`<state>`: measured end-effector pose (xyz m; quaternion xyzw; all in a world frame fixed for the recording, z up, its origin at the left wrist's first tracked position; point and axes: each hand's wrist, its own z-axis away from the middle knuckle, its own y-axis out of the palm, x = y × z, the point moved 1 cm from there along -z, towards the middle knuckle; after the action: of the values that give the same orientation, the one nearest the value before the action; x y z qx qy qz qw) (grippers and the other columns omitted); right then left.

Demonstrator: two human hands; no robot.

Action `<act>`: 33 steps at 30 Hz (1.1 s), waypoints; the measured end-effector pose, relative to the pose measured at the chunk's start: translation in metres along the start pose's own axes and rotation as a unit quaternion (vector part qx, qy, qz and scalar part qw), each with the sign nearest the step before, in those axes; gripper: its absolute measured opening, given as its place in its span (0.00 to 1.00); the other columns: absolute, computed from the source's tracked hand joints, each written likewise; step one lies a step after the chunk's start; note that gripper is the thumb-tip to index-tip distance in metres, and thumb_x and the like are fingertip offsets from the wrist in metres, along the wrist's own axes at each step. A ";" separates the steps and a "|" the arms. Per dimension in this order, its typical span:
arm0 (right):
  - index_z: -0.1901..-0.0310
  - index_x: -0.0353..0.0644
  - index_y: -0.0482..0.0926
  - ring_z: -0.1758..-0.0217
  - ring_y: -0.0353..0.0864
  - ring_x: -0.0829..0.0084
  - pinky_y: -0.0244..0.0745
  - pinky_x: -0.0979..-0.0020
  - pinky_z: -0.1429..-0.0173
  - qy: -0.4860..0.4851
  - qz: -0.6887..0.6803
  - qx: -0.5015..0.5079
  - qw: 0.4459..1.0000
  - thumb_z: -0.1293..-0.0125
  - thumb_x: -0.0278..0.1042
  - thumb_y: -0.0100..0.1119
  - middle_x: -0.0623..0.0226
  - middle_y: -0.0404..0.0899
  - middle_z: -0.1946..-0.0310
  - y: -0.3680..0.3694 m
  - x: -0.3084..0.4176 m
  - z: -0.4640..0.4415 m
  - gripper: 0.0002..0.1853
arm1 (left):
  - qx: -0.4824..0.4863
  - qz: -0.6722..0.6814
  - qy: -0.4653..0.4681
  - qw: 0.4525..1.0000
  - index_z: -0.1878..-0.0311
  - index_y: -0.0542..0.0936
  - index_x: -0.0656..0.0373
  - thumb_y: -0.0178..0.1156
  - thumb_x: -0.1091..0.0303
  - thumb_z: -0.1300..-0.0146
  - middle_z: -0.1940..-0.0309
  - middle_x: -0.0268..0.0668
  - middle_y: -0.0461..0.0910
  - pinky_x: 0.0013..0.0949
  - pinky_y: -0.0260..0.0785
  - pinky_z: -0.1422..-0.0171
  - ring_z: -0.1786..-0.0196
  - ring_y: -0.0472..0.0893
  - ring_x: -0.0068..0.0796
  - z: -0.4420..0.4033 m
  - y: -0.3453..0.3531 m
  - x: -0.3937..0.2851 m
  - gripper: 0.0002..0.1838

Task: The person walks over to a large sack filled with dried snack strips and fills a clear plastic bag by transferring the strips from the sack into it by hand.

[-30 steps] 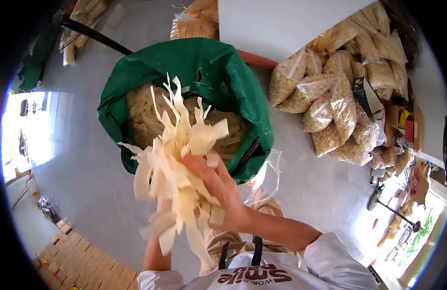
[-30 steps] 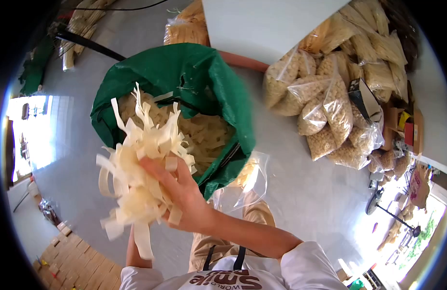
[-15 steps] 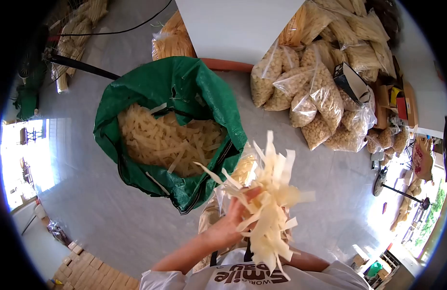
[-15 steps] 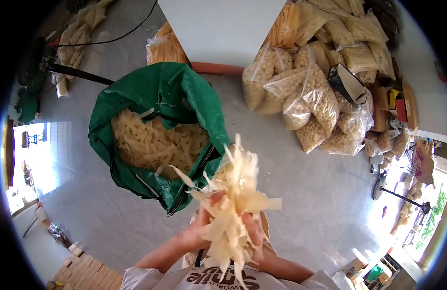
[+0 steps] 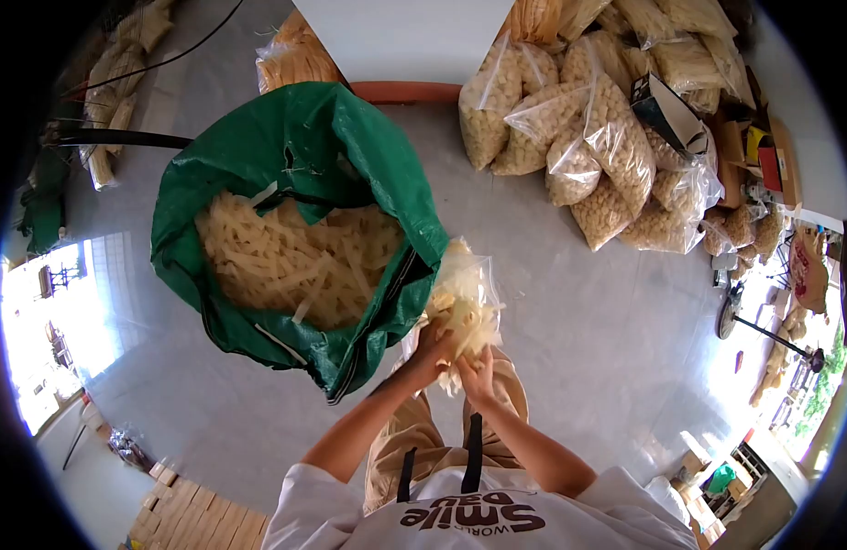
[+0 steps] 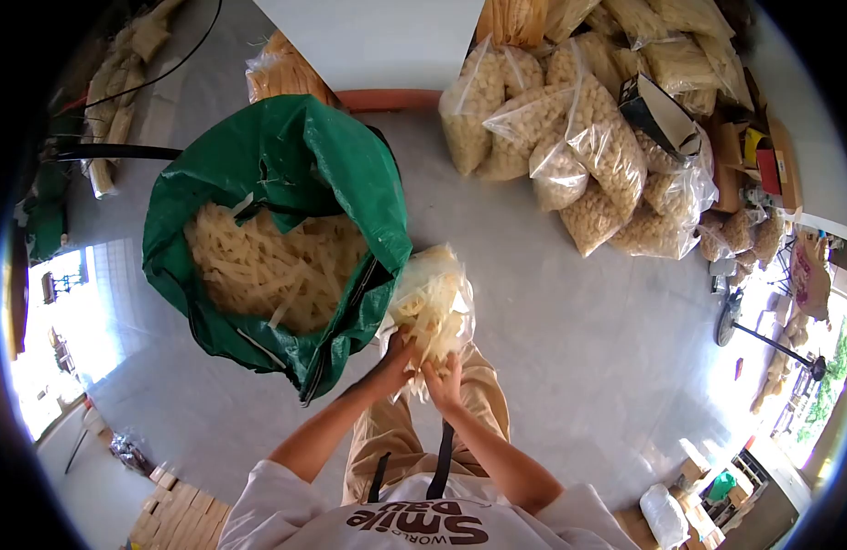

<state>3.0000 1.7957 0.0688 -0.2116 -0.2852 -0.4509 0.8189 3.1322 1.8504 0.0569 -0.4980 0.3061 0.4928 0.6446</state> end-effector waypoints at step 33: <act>0.51 0.47 0.78 0.38 0.63 0.57 0.59 0.62 0.35 -0.024 0.272 0.031 0.962 0.50 0.20 0.52 0.55 0.67 0.42 -0.047 -0.067 -0.125 0.22 | -0.042 -0.182 -0.115 0.976 0.35 0.57 0.62 0.48 0.80 0.46 0.34 0.52 0.51 0.45 0.48 0.32 0.33 0.52 0.55 0.016 0.010 0.052 0.31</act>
<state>2.9647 1.7383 -0.0645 -0.2667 -0.2507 -0.1971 0.9095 3.1380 1.8833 0.0122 -0.5119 0.1128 0.4336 0.7329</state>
